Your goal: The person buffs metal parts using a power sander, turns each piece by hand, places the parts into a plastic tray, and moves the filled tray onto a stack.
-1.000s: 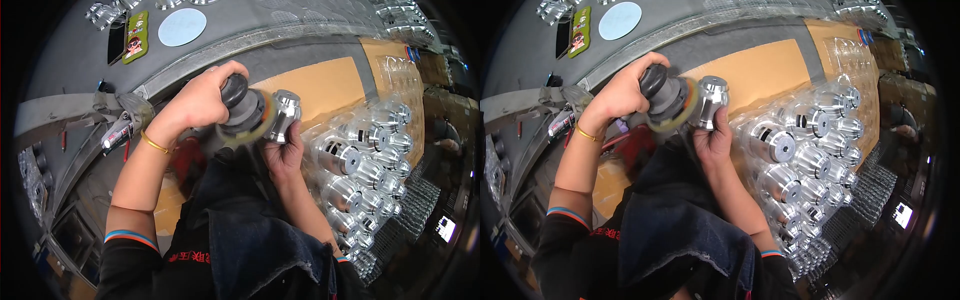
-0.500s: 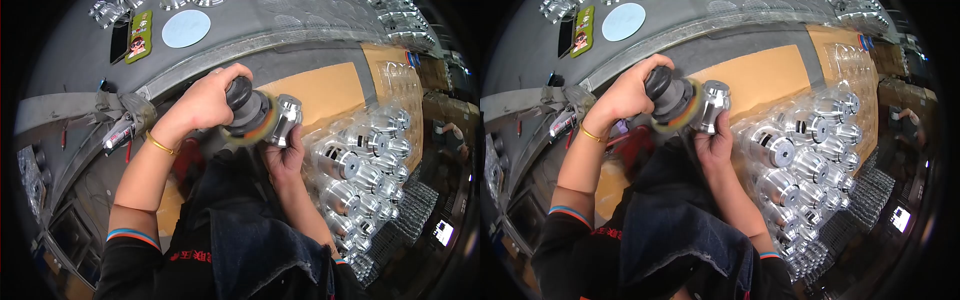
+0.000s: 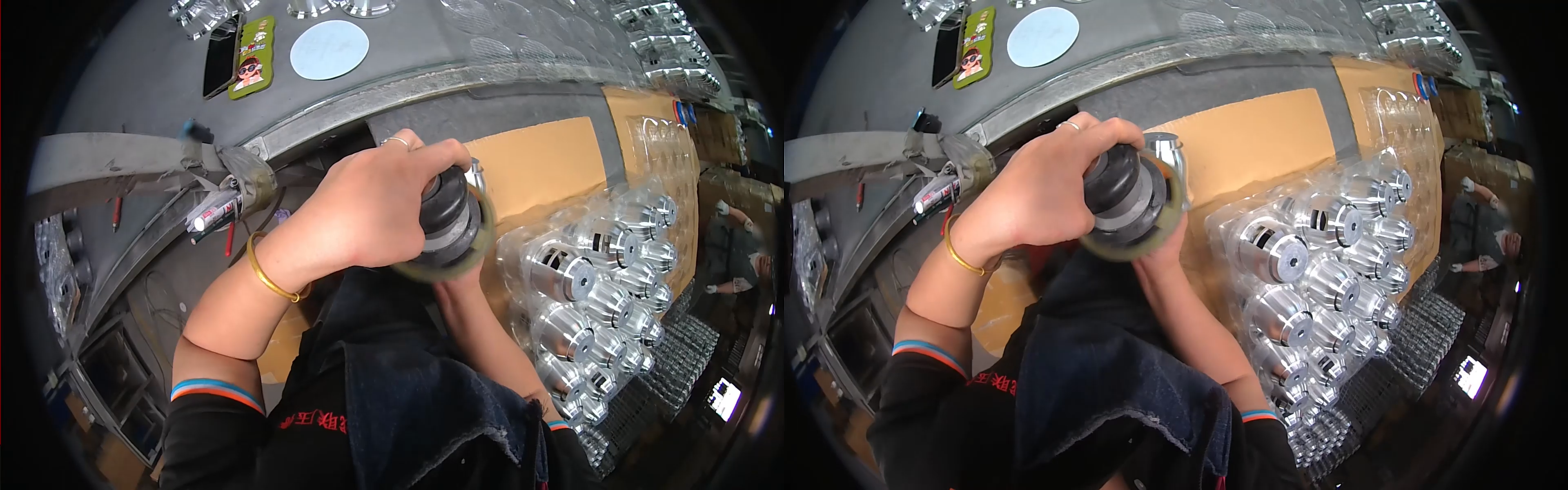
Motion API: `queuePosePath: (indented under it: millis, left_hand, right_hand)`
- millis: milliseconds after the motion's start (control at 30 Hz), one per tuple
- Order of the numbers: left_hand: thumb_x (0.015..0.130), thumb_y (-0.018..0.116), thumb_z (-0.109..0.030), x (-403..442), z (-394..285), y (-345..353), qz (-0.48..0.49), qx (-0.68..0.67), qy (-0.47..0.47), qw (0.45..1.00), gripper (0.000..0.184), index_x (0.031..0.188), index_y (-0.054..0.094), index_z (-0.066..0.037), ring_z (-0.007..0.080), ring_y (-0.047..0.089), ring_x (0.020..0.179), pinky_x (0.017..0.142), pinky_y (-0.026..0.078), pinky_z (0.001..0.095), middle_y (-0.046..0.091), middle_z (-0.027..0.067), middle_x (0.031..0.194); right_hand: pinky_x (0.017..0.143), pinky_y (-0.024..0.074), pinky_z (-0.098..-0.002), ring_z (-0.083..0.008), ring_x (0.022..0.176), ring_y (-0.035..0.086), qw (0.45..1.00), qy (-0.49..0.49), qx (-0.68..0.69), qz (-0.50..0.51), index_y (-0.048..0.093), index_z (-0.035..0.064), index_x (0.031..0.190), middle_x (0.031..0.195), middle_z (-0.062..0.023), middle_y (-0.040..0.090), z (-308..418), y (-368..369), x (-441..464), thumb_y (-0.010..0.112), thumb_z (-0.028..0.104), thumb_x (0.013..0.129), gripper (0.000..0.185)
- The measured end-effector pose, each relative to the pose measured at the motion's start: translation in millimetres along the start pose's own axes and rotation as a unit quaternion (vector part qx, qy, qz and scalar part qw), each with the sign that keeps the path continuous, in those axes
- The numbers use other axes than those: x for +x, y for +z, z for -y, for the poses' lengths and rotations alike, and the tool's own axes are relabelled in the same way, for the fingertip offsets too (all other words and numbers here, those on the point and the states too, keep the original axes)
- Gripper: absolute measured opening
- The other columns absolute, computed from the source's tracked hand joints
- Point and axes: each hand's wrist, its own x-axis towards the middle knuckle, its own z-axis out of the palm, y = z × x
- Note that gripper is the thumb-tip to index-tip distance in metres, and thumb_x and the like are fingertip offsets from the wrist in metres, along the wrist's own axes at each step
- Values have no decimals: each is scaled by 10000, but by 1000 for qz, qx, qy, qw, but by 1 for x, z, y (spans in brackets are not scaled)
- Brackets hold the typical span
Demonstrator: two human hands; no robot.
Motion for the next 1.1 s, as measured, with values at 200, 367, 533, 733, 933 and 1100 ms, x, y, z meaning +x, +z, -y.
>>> queuePosePath:
  millis: [200,367,533,733,933,1100]
  left_hand:
    - [494,583,115,13,29,8,-12,-35,-41,998,651,1097,511,-121,269,544,861,773,436,308,522,98,914]
    - [494,587,113,28,53,19,-23,-65,-85,994,674,1117,498,-127,283,549,939,825,433,308,548,112,1002]
    - [550,567,85,11,17,21,-78,54,7,995,610,1100,524,-175,308,568,890,725,464,373,522,93,972]
    - [550,583,84,9,17,25,-111,92,33,989,608,1098,539,-176,315,569,891,705,475,371,524,94,1015]
    - [559,617,47,21,69,41,-150,-37,-15,988,624,1110,502,-223,286,574,902,732,477,371,512,65,1039]
    - [559,613,55,22,72,37,-155,-42,-12,987,624,1110,495,-214,290,570,931,756,477,363,517,66,1061]
  right_hand:
    - [989,408,-393,-260,1152,488,993,-7,89,-74,384,16,1283,1245,-147,492,15,-1,0,474,276,925,451]
    - [992,424,-383,-254,1141,501,974,-15,202,-100,398,15,1259,1250,-145,488,23,-14,1,496,243,913,426]
    - [1019,385,-407,-248,1181,465,986,2,147,-83,390,28,1278,1285,-131,462,25,7,3,410,318,944,443]
    - [1031,356,-440,-263,1203,444,988,24,120,-92,384,29,1288,1297,-131,455,22,8,7,352,364,958,471]
    - [996,395,-415,-238,1133,508,970,11,197,-140,432,28,1243,1223,-112,521,30,-5,8,375,327,960,416]
    - [995,397,-418,-240,1127,512,974,8,192,-118,435,22,1238,1217,-111,526,29,-10,6,379,324,959,415]
